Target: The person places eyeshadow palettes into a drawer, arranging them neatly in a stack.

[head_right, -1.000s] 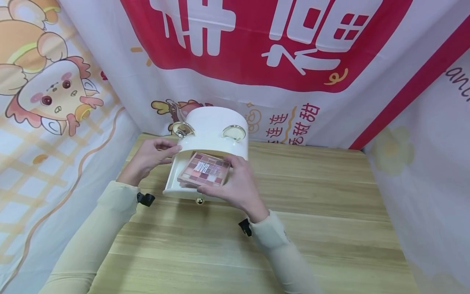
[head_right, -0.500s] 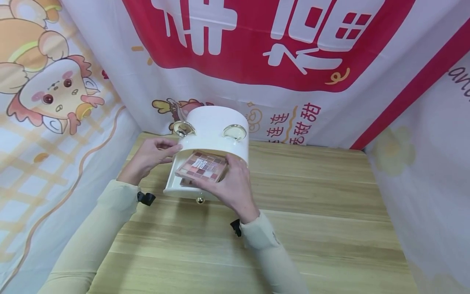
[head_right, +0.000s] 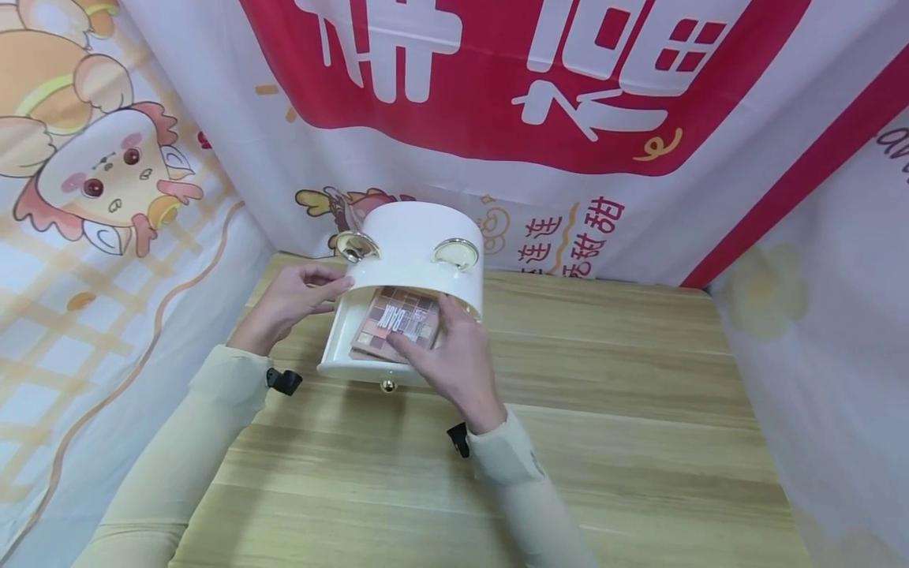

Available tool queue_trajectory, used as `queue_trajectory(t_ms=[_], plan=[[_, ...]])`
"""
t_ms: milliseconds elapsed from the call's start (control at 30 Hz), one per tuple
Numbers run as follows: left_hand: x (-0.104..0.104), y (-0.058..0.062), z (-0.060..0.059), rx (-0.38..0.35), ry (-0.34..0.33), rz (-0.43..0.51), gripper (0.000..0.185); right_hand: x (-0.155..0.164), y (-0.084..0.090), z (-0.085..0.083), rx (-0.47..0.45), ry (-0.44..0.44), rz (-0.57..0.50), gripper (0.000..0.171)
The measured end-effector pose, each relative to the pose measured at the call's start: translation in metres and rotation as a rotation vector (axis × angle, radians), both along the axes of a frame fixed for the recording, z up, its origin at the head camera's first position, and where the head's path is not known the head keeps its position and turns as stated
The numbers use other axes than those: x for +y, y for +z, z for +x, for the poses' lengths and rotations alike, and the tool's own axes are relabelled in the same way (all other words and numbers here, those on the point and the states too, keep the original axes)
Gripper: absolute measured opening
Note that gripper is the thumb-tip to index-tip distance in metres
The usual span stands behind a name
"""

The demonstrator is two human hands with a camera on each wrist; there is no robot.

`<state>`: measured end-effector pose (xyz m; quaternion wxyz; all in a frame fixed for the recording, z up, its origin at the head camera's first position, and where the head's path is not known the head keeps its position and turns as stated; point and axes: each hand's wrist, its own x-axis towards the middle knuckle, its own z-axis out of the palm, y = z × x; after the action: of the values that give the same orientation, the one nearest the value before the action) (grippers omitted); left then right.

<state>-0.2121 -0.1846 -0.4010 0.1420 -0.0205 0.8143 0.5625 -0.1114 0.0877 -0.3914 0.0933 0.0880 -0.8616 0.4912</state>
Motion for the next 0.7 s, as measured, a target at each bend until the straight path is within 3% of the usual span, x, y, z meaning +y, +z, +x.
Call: queue_trajectory(t_ms=[233, 367, 500, 700], plan=[[0.001, -0.001, 0.001, 0.005, 0.006, 0.007, 0.071, 0.01, 0.008, 0.013, -0.037, -0.017, -0.241, 0.054], [0.0, -0.001, 0.001, 0.007, 0.006, 0.005, 0.072, 0.015, 0.014, 0.02, -0.086, -0.008, -0.484, 0.042], [0.0, -0.002, 0.001, 0.004, 0.009, 0.007, 0.071, 0.02, 0.016, 0.027, -0.127, 0.097, -0.722, 0.033], [0.0, -0.001, 0.001, 0.0, 0.012, 0.009, 0.07, 0.024, 0.014, 0.042, -0.188, 0.189, -0.811, 0.031]])
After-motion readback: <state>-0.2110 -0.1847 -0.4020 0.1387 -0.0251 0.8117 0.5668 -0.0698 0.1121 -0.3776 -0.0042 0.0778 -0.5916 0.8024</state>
